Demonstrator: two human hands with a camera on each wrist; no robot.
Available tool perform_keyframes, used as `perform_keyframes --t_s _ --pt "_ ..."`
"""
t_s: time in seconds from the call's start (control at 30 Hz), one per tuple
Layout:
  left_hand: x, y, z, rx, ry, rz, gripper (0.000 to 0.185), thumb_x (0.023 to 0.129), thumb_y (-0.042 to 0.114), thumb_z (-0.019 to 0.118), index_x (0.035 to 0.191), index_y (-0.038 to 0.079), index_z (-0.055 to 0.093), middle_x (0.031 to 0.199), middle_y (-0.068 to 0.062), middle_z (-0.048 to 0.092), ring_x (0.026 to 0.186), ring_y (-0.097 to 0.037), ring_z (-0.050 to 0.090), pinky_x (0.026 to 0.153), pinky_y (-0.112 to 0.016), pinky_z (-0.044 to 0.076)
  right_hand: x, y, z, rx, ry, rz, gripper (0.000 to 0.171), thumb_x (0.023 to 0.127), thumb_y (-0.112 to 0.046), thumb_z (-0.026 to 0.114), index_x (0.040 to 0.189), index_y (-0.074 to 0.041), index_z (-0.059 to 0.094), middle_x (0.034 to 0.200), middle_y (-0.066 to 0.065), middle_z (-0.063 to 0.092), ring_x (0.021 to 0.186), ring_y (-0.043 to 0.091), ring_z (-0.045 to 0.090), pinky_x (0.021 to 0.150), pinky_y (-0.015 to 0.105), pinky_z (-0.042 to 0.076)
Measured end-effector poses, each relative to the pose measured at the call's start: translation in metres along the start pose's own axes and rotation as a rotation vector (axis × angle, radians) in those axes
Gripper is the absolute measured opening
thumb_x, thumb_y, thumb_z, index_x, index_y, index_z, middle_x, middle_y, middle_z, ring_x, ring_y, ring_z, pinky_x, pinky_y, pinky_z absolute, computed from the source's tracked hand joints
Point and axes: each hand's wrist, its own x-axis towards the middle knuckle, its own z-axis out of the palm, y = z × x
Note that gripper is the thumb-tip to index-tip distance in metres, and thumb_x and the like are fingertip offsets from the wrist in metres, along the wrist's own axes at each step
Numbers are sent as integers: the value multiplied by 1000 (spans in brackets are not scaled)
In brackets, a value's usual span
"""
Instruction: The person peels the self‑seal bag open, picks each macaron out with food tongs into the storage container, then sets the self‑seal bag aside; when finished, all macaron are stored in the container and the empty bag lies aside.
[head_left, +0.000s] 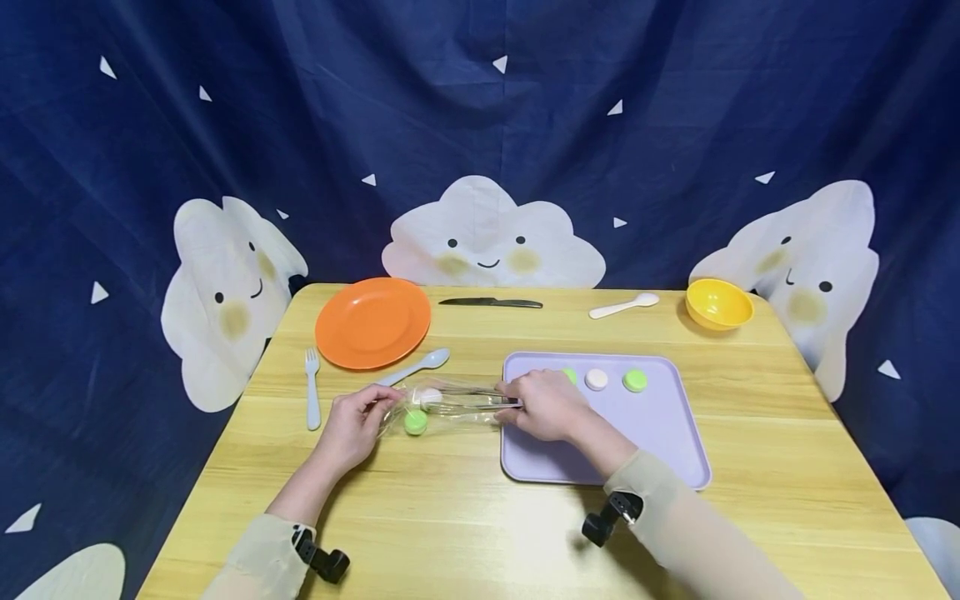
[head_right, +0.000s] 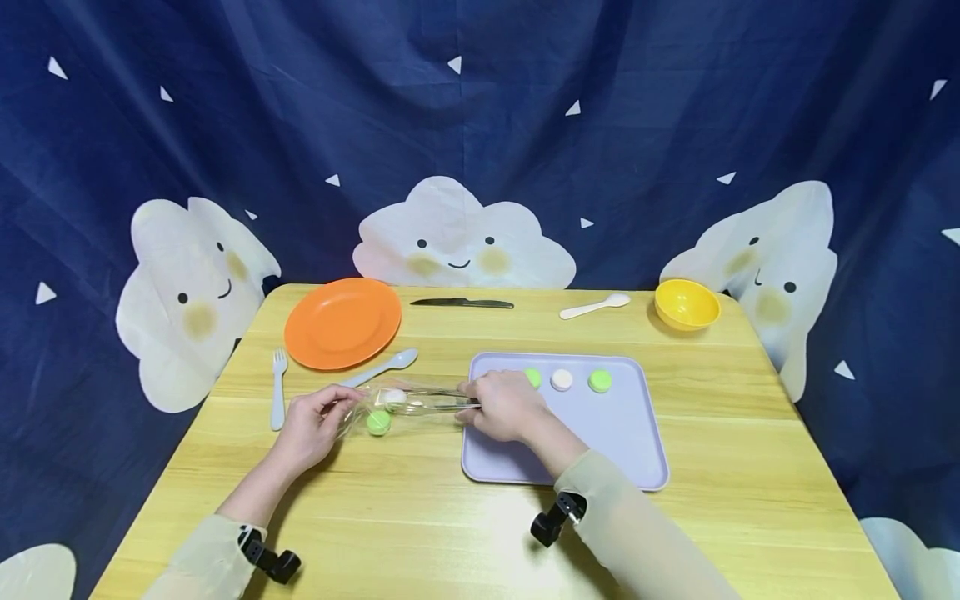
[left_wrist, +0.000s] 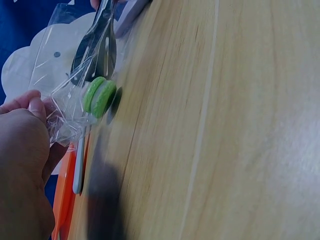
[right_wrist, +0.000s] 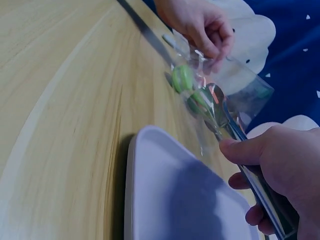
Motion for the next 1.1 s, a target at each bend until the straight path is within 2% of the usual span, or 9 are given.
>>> perform_keyframes --t_s 0.1,0.37,0.53,0.67,0.77,0.8,0.9,1.03,1.1 --pt "0 -1 1 6 5 6 23 93 -14 73 101 7 79 101 -3 80 94 -13 75 78 -18 59 -9 4 -5 20 5 10 40 95 -44 78 127 -19 79 106 -2 79 98 28 75 77 50 60" --pt "2 2 2 -5 7 2 18 94 -11 73 102 4 78 103 -4 80 96 -20 76 81 -17 59 -32 16 -23 49 46 42 41 94 -44 80 126 -19 80 110 -5 79 97 25 75 74 47 59" --pt "3 3 3 -4 9 16 18 94 -11 74 102 4 78 104 -4 80 96 -21 76 83 -15 57 -52 27 -38 75 84 49 35 92 -40 83 120 -19 82 111 -6 79 94 20 75 70 44 59" --pt "3 4 4 -4 11 24 19 93 -12 74 102 4 78 104 -4 80 95 -22 76 82 -16 58 -70 38 -51 84 93 68 18 91 -39 85 101 -25 81 91 -15 73 77 12 68 60 38 52" --pt "3 4 4 1 13 19 19 93 -12 74 101 4 78 104 -4 80 95 -23 76 82 -17 58 -86 47 -60 63 118 74 19 90 -38 86 102 -24 82 91 -14 73 77 14 68 61 40 54" --pt "3 4 4 1 12 15 19 93 -12 74 101 5 78 104 -4 80 96 -23 76 82 -17 58 -92 50 -63 60 128 76 27 90 -38 86 111 -22 83 99 -12 77 83 16 72 66 42 56" --pt "3 4 4 1 8 8 19 94 -12 74 102 5 78 104 -4 80 96 -23 76 82 -16 58 -111 58 -74 57 143 81 37 90 -35 86 122 -16 81 103 -9 78 85 14 74 68 41 58" --pt "3 5 5 -3 2 0 18 94 -11 73 102 5 78 104 -5 80 97 -22 76 82 -16 58 -136 68 -88 54 139 103 39 90 -34 86 124 -14 80 84 -21 69 70 1 61 59 33 52" --pt "3 5 5 -2 3 -2 18 94 -11 73 102 5 79 104 -5 80 96 -22 76 82 -16 58 -149 74 -93 39 147 107 41 90 -34 86 124 -12 80 83 -22 69 68 -2 59 59 32 52"
